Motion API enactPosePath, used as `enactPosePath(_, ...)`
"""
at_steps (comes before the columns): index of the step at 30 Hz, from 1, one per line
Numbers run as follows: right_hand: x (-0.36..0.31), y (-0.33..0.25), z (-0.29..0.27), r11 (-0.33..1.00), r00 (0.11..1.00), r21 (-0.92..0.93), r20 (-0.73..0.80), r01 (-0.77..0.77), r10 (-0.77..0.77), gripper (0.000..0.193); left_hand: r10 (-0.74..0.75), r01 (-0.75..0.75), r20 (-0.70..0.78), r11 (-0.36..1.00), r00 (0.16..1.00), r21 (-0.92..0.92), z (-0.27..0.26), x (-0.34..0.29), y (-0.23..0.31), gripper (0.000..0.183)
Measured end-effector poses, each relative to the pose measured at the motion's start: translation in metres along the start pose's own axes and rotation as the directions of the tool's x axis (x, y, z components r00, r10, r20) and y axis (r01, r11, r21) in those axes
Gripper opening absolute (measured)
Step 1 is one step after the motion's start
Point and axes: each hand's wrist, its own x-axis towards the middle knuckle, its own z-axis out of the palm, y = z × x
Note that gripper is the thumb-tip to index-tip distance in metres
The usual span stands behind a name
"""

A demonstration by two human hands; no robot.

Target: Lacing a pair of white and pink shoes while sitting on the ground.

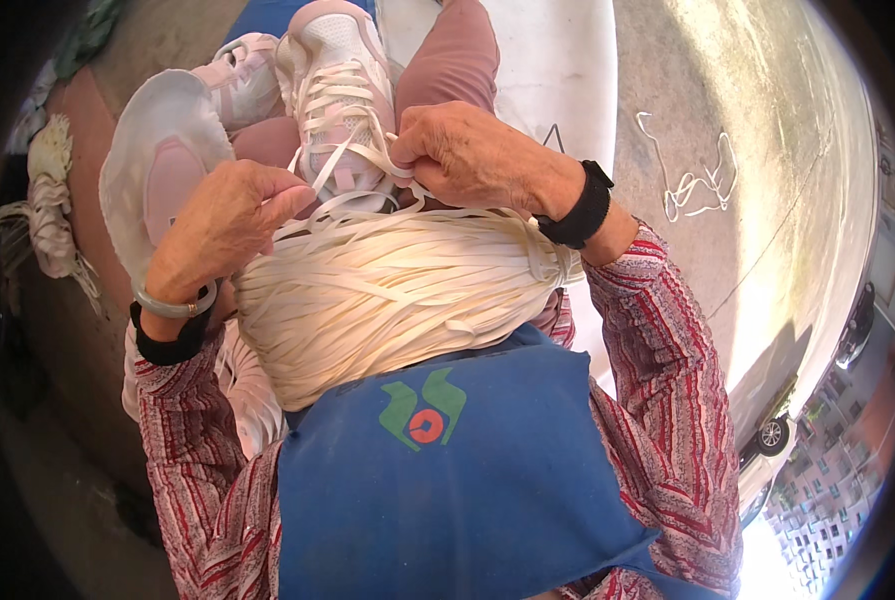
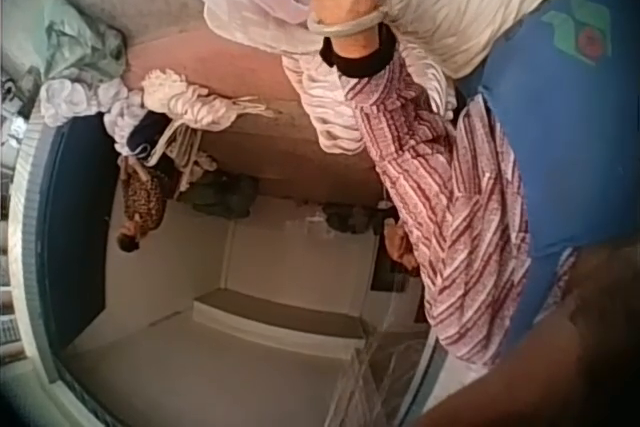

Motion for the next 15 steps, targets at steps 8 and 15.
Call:
enactPosePath(8,-0.015,-0.008,-0.007,0.994,0.996,-0.101,0.081,0.039,-0.031,0.012,-0.165,0.164,0.019,0.942,0.986,-0.294,-0.004,-0.014,0.014,0.024)
enactPosePath(15,0.002,-0.002,0.0,0.985,0.959,-0.146,-0.279,-0.093,0.049,0.012,0.001,-0.1,-0.519,0.982,0.855,-0.162,0.004,0.02,-0.007,0.014)
